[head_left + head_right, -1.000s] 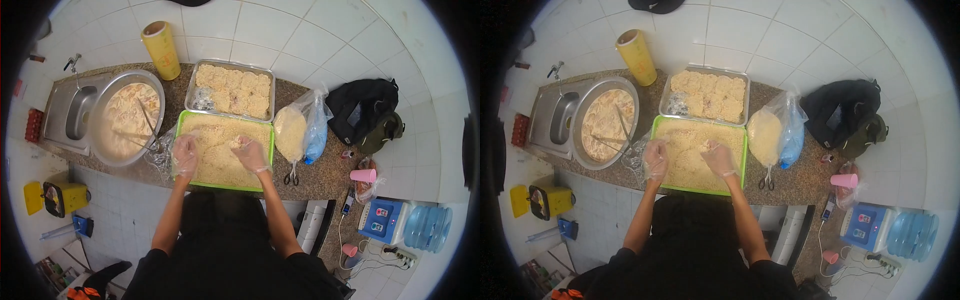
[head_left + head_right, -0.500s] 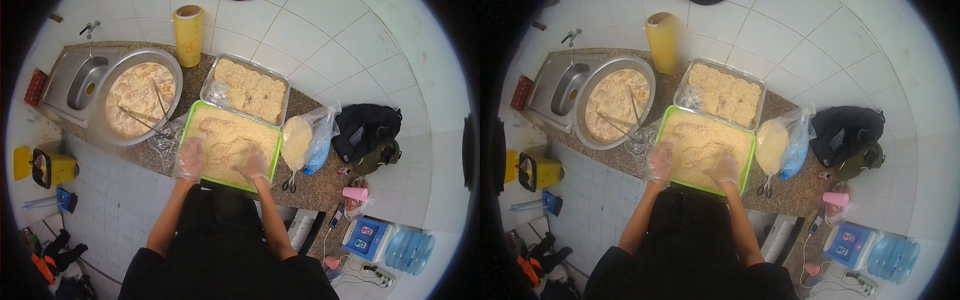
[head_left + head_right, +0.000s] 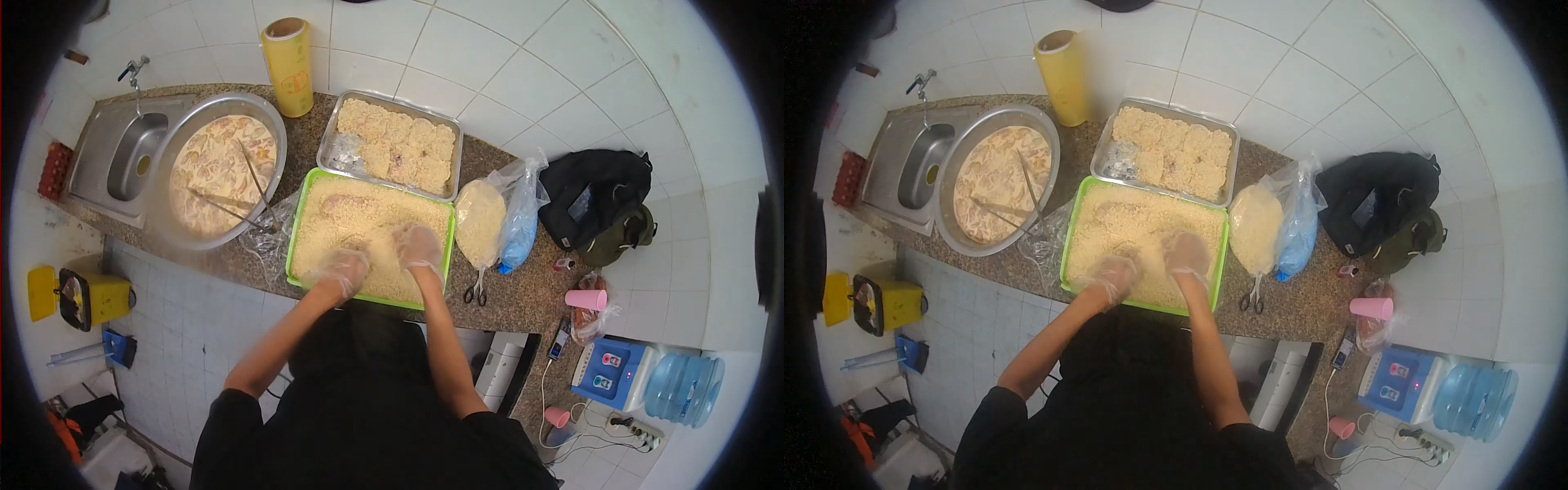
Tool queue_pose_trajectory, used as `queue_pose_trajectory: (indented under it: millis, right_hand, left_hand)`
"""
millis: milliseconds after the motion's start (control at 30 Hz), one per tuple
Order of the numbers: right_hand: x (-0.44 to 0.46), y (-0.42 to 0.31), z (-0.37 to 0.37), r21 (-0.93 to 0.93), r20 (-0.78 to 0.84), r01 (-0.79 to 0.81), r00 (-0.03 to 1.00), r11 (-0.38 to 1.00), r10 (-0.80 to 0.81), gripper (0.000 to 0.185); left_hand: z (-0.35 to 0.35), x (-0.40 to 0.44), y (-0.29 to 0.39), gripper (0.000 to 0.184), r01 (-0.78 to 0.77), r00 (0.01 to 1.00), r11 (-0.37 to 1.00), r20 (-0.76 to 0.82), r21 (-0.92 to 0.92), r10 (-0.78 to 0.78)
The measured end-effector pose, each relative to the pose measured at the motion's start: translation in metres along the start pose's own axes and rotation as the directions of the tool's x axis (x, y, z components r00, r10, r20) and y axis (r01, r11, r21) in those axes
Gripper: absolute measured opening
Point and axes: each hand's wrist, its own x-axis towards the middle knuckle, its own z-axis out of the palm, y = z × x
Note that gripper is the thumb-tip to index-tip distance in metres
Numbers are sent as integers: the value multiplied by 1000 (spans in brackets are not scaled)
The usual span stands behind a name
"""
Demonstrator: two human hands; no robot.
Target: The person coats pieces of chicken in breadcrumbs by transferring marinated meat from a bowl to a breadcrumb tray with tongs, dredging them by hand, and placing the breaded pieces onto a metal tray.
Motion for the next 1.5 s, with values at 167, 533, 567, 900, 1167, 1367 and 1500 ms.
queue_pose_trajectory:
  millis: [167,533,567,900,1167,1367,1500]
  right_hand:
    - [16,-11,25,32,-52,-274,960,961,275,69]
    - [23,65,62,454,45,0,999,891,-23,79]
    - [25,60,64,316,-3,32,999,948,-33,77]
    - [44,54,75,139,-269,301,928,944,-256,44]
    - [-38,-37,-42,275,-224,395,913,877,-341,30]
    - [-1,-49,-78,402,-167,402,915,823,-366,25]
    - [41,-76,-119,185,-102,465,885,866,-453,25]
  left_hand:
    - [15,7,20,33,-197,928,956,-355,-219,110]
    - [2,-16,1,24,-235,949,966,-243,-110,203]
    - [16,-14,-3,22,-253,932,958,-300,-132,205]
    - [4,-41,-40,15,-152,945,961,-320,-230,73]
    - [3,-68,-63,13,-36,716,984,-692,-174,-96]
    - [-4,-70,-64,13,-19,711,964,-681,-267,-175]
    - [4,-55,-70,15,-109,591,968,-798,-225,-119]
